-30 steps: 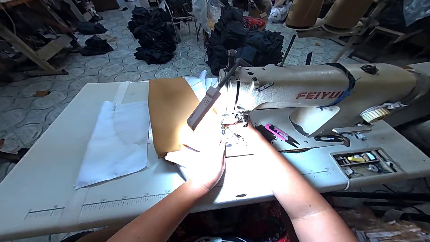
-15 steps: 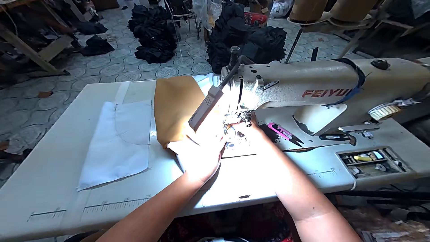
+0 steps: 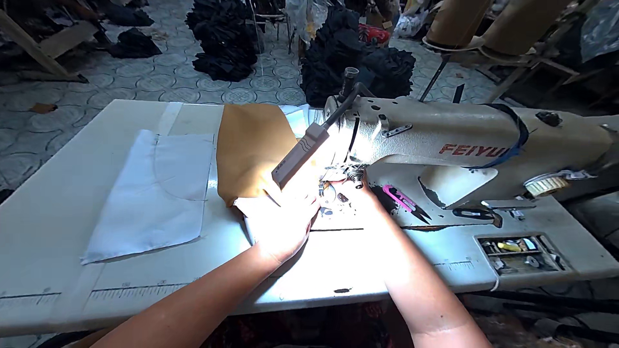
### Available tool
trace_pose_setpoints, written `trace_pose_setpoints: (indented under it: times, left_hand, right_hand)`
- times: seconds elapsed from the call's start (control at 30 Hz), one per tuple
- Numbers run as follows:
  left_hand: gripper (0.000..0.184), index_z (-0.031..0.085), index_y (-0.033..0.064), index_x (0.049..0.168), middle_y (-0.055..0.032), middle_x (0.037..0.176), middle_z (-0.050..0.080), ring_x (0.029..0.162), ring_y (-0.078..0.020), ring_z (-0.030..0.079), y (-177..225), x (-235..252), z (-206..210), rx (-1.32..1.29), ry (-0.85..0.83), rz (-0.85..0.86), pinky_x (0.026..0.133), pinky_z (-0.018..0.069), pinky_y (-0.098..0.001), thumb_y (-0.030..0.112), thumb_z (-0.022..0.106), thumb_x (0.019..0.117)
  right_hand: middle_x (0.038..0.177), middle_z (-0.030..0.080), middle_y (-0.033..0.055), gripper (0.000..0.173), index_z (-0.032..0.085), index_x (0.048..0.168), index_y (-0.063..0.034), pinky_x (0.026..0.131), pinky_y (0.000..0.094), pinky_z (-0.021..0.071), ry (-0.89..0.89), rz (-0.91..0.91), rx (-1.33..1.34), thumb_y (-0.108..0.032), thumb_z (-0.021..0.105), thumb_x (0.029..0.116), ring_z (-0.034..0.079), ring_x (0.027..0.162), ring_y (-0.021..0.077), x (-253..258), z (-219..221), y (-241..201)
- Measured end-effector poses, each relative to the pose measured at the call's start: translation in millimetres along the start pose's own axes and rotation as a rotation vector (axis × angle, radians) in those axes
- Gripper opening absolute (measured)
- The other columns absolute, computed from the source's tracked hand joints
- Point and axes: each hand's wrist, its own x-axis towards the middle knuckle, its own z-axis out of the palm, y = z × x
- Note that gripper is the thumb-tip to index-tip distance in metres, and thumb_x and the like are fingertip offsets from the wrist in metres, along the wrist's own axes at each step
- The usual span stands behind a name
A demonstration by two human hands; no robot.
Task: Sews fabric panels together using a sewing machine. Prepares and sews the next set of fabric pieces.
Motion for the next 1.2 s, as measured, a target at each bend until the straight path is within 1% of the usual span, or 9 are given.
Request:
trace_pose_setpoints:
  times: [0.07, 0.13, 0.3, 0.5, 0.63, 0.77, 0.9, 1.03, 1.2]
  left_hand:
    - [0.038, 0.072, 0.0011, 0.126, -0.017, 0.133, 0.068, 0.128, -0.0372, 0.062, 1, 1, -2, 0.003, 0.006, 0.015, 0.105, 0.0488, -0.0545, -0.001, 0.051, 0.0938]
    - [0.036, 0.073, 0.0015, 0.123, -0.0164, 0.132, 0.069, 0.127, -0.0364, 0.063, 0, 3, -3, 0.023, 0.001, 0.024, 0.104, 0.0493, -0.0537, -0.001, 0.052, 0.0939]
    - [0.035, 0.075, 0.0039, 0.12, -0.0139, 0.13, 0.07, 0.128, -0.0334, 0.063, -5, 5, -3, 0.078, 0.009, 0.054, 0.106, 0.0488, -0.0515, 0.002, 0.053, 0.0929]
    - [0.031, 0.075, 0.001, 0.117, -0.0164, 0.129, 0.07, 0.128, -0.0355, 0.062, -9, 10, -5, 0.045, 0.015, 0.071, 0.106, 0.0487, -0.0524, 0.004, 0.053, 0.0953]
    - [0.028, 0.075, 0.0007, 0.114, -0.0169, 0.127, 0.07, 0.126, -0.0349, 0.063, -11, 13, -6, 0.034, 0.006, 0.075, 0.106, 0.0484, -0.0509, 0.003, 0.055, 0.0943]
    - [0.031, 0.072, -0.0005, 0.121, -0.0169, 0.135, 0.066, 0.133, -0.0335, 0.058, -13, 21, -8, 0.018, -0.104, 0.022, 0.111, 0.0449, -0.0483, 0.001, 0.054, 0.096]
    - [0.032, 0.072, 0.001, 0.123, -0.0145, 0.137, 0.066, 0.136, -0.0322, 0.056, -16, 23, -7, 0.001, -0.109, 0.005, 0.112, 0.043, -0.0489, 0.001, 0.053, 0.0973]
    - [0.035, 0.067, 0.0026, 0.132, -0.0135, 0.146, 0.06, 0.143, -0.0309, 0.049, -13, 27, -11, -0.011, -0.22, -0.06, 0.112, 0.0412, -0.0515, 0.004, 0.049, 0.1018]
    - [0.033, 0.07, 0.0043, 0.128, -0.013, 0.14, 0.063, 0.137, -0.0316, 0.053, -12, 29, -13, 0.043, -0.197, -0.035, 0.114, 0.0393, -0.049, 0.005, 0.052, 0.1]
  right_hand:
    - [0.125, 0.065, 0.0272, 0.051, 0.069, 0.117, 0.0091, 0.116, 0.0516, 0.0329, -0.017, 0.013, -0.014, -0.036, 0.073, 0.0929, 0.055, 0.128, 0.0397, 4, 5, 5]
    - [0.123, 0.066, 0.0273, 0.051, 0.069, 0.114, 0.0097, 0.115, 0.0512, 0.0348, -0.005, 0.023, 0.004, -0.035, 0.075, 0.0914, 0.056, 0.126, 0.0399, 6, 8, 7]
    - [0.128, 0.064, 0.0277, 0.055, 0.067, 0.12, 0.0095, 0.116, 0.0512, 0.0334, -0.025, 0.043, -0.007, -0.038, 0.074, 0.0924, 0.054, 0.13, 0.0401, 11, 15, 13]
    - [0.134, 0.06, 0.0281, 0.051, 0.061, 0.129, 0.0096, 0.114, 0.0501, 0.0375, -0.023, 0.128, 0.151, -0.029, 0.071, 0.0963, 0.053, 0.132, 0.0379, 0, 12, 6]
    - [0.136, 0.06, 0.0273, 0.057, 0.062, 0.129, 0.0087, 0.117, 0.0512, 0.0336, -0.01, 0.13, 0.077, -0.034, 0.073, 0.0936, 0.051, 0.134, 0.0388, 9, 22, 12]
    - [0.138, 0.057, 0.0283, 0.059, 0.059, 0.132, 0.0087, 0.117, 0.0516, 0.0339, 0.014, 0.069, 0.094, -0.034, 0.072, 0.0937, 0.049, 0.137, 0.0389, 8, 25, 20]
    - [0.137, 0.058, 0.0288, 0.06, 0.061, 0.13, 0.0085, 0.118, 0.0528, 0.0318, 0.017, 0.003, 0.011, -0.037, 0.071, 0.0936, 0.05, 0.136, 0.0401, 15, 37, 34]
    - [0.139, 0.057, 0.0256, 0.056, 0.059, 0.133, 0.0057, 0.117, 0.0496, 0.0358, -0.005, 0.093, 0.172, -0.03, 0.074, 0.0926, 0.05, 0.137, 0.0352, 8, 29, 26]
    - [0.135, 0.061, 0.0223, 0.046, 0.063, 0.13, 0.0026, 0.113, 0.0465, 0.0416, 0.018, 0.105, 0.231, -0.023, 0.072, 0.0933, 0.055, 0.132, 0.0304, 8, 30, 28]
